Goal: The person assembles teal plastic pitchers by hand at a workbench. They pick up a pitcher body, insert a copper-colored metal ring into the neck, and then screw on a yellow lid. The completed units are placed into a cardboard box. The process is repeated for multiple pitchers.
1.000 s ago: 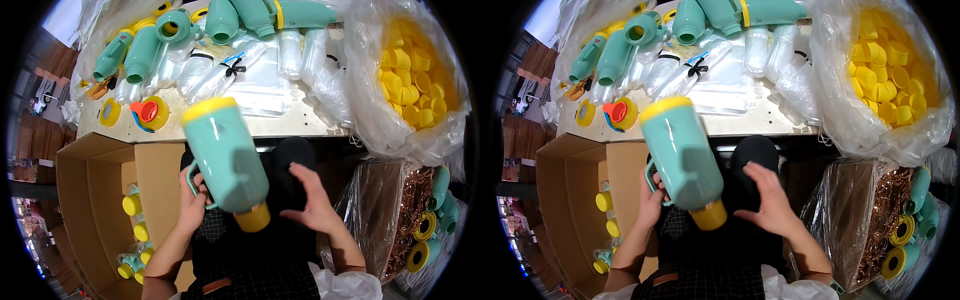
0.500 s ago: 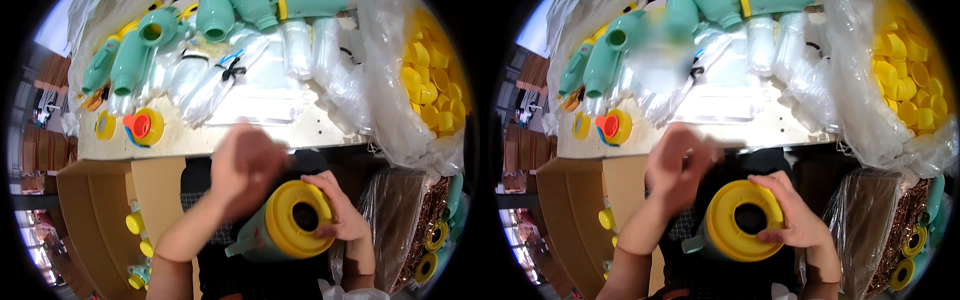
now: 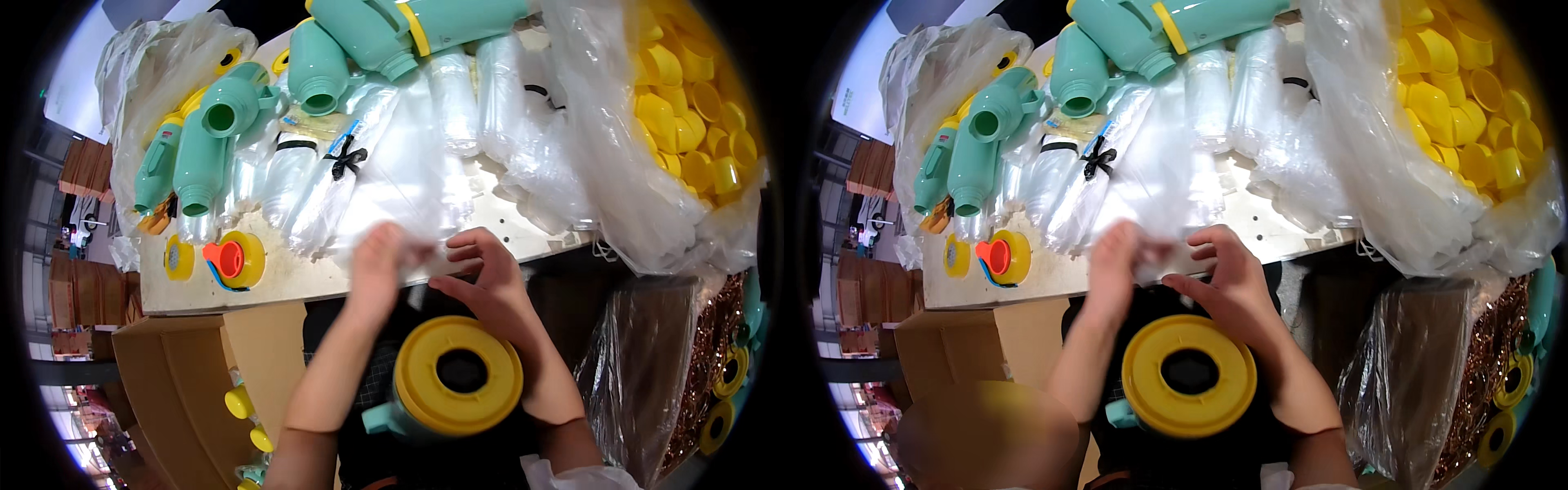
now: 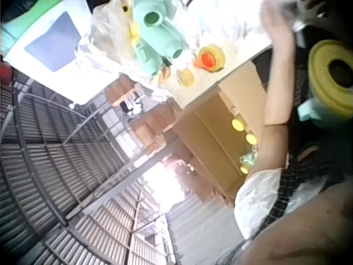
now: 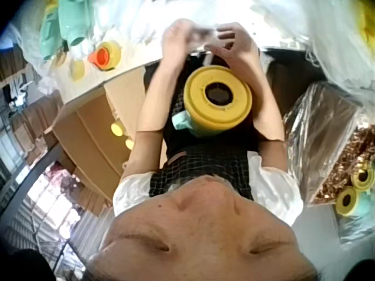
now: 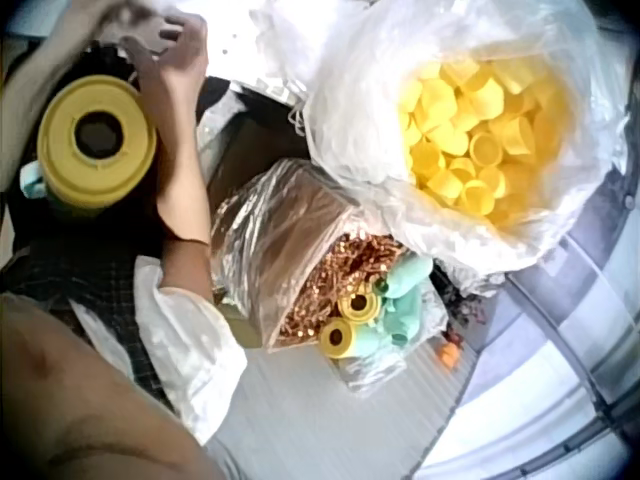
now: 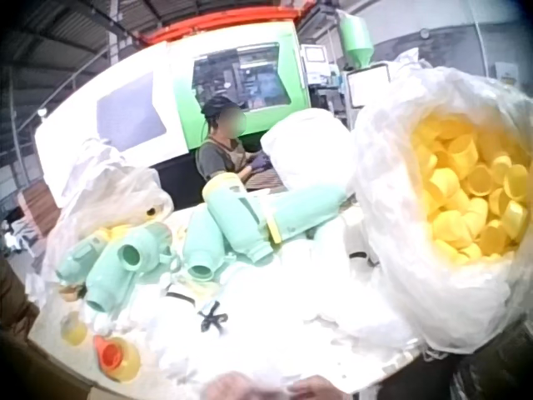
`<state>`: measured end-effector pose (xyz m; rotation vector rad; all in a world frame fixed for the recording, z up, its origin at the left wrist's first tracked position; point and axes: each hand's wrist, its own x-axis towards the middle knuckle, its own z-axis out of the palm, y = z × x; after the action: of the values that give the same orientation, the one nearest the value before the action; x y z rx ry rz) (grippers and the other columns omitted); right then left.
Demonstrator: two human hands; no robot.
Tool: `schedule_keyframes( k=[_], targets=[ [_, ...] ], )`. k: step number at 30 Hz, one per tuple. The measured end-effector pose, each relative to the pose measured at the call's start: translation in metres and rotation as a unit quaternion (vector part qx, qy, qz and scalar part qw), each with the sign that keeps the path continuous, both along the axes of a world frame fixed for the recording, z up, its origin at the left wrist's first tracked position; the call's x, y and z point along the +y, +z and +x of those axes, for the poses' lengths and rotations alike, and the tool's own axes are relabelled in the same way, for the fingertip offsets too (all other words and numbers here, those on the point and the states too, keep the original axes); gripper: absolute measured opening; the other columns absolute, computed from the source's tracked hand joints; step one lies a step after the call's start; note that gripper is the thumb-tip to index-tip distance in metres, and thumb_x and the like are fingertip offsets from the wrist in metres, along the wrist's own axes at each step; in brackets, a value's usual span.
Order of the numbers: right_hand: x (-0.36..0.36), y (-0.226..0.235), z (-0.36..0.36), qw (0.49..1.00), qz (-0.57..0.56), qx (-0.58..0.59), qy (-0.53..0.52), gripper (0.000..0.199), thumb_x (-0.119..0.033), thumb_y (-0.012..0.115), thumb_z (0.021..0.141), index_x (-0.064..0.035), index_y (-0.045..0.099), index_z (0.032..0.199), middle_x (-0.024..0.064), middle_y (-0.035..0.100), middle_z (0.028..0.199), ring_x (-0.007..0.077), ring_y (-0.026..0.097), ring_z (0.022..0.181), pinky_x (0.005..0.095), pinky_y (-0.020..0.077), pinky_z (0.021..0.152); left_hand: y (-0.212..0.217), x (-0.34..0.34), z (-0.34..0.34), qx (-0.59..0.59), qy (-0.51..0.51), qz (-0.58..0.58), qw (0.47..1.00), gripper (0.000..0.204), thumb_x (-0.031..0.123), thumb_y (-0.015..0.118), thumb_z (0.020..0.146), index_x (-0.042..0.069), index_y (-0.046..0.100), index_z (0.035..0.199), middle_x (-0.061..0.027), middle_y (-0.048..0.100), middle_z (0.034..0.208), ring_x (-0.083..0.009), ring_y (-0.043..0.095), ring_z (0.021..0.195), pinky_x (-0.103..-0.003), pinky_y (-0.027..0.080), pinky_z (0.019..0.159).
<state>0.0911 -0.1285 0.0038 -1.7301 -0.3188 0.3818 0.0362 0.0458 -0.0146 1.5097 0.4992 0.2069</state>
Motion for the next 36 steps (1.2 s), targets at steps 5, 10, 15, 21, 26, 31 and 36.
schedule_keyframes(
  k=[5, 10, 15, 21, 26, 31, 36],
  targets=[
    [-0.016, -0.015, -0.006, 0.966, 0.164, 0.190, 0.068, 0.018, -0.006, 0.076, 0.084, 0.0031, 0.070, 0.098, 0.0070, 0.070, 0.083, 0.0142, 0.065, 0.073, 0.0283, 0.0523, 0.067, 0.031, -0.036, -0.048, -0.145, 0.091, -0.142, 0.975, 0.022, 0.015, 0.049, 0.106, 0.001, 0.062, 0.095, -0.0059, 0.068, 0.091, -0.0104, 0.062, 0.083, -0.027, 0.050, 0.078],
    [-0.027, 0.002, -0.013, 0.988, 0.057, 0.063, 0.127, 0.019, 0.004, 0.069, 0.080, 0.0049, 0.069, 0.099, 0.0067, 0.071, 0.088, 0.0122, 0.068, 0.083, 0.0258, 0.0537, 0.071, 0.035, -0.073, -0.086, -0.084, 0.132, 0.009, 0.988, 0.022, 0.019, 0.049, 0.105, 0.002, 0.061, 0.099, -0.0046, 0.062, 0.077, -0.0128, 0.060, 0.071, -0.027, 0.049, 0.065],
    [-0.083, -0.057, 0.022, 0.823, 0.472, 0.278, -0.150, 0.006, -0.009, 0.060, 0.097, -0.0038, 0.057, 0.096, 0.0065, 0.066, 0.091, 0.0169, 0.063, 0.072, 0.0293, 0.0551, 0.066, 0.052, -0.041, -0.131, -0.138, -0.067, -0.092, 0.984, 0.006, 0.008, 0.053, 0.098, 0.006, 0.051, 0.094, 0.0015, 0.046, 0.065, -0.0079, 0.044, 0.059, -0.024, 0.039, 0.055],
    [-0.097, -0.072, -0.116, 0.969, 0.198, -0.082, -0.121, 0.025, -0.026, 0.048, 0.101, -0.0025, 0.057, 0.102, 0.0103, 0.059, 0.105, 0.0279, 0.058, 0.102, 0.0446, 0.0437, 0.095, 0.060, -0.036, -0.166, -0.155, 0.051, 0.144, 0.976, 0.031, 0.014, 0.075, 0.084, 0.001, 0.058, 0.106, -0.0058, 0.055, 0.083, -0.0139, 0.053, 0.073, -0.027, 0.047, 0.067],
    [-0.093, -0.061, -0.186, 0.966, 0.009, -0.211, 0.145, 0.039, -0.015, 0.052, 0.098, 0.0029, 0.049, 0.133, 0.0228, 0.049, 0.135, 0.0349, 0.051, 0.124, 0.0455, 0.0393, 0.106, 0.035, -0.053, -0.274, 0.013, 0.077, 0.363, 0.929, 0.087, 0.016, 0.088, 0.064, 0.004, 0.045, 0.139, -0.0141, 0.054, 0.107, -0.0310, 0.062, 0.086, -0.039, 0.053, 0.070],
    [-0.072, -0.075, -0.216, 0.939, -0.035, 0.065, 0.337, 0.092, -0.015, 0.077, 0.079, -0.0036, 0.023, 0.152, 0.0197, 0.034, 0.151, 0.0314, 0.043, 0.136, 0.0460, 0.0365, 0.112, -0.049, -0.079, -0.318, 0.070, 0.184, 0.146, 0.969, 0.055, 0.027, 0.060, 0.092, 0.000, 0.044, 0.137, -0.0158, 0.054, 0.113, -0.0343, 0.056, 0.110, -0.042, 0.049, 0.088],
    [-0.005, -0.016, -0.226, 0.905, 0.075, 0.074, 0.413, 0.084, -0.016, 0.080, 0.078, -0.0005, 0.035, 0.148, 0.0189, 0.047, 0.140, 0.0291, 0.052, 0.125, 0.0416, 0.0437, 0.104, -0.012, -0.063, -0.355, 0.156, 0.220, 0.436, 0.859, 0.035, 0.014, 0.063, 0.083, 0.010, 0.060, 0.118, -0.0177, 0.055, 0.103, -0.0378, 0.060, 0.094, -0.045, 0.052, 0.075]
  ],
)
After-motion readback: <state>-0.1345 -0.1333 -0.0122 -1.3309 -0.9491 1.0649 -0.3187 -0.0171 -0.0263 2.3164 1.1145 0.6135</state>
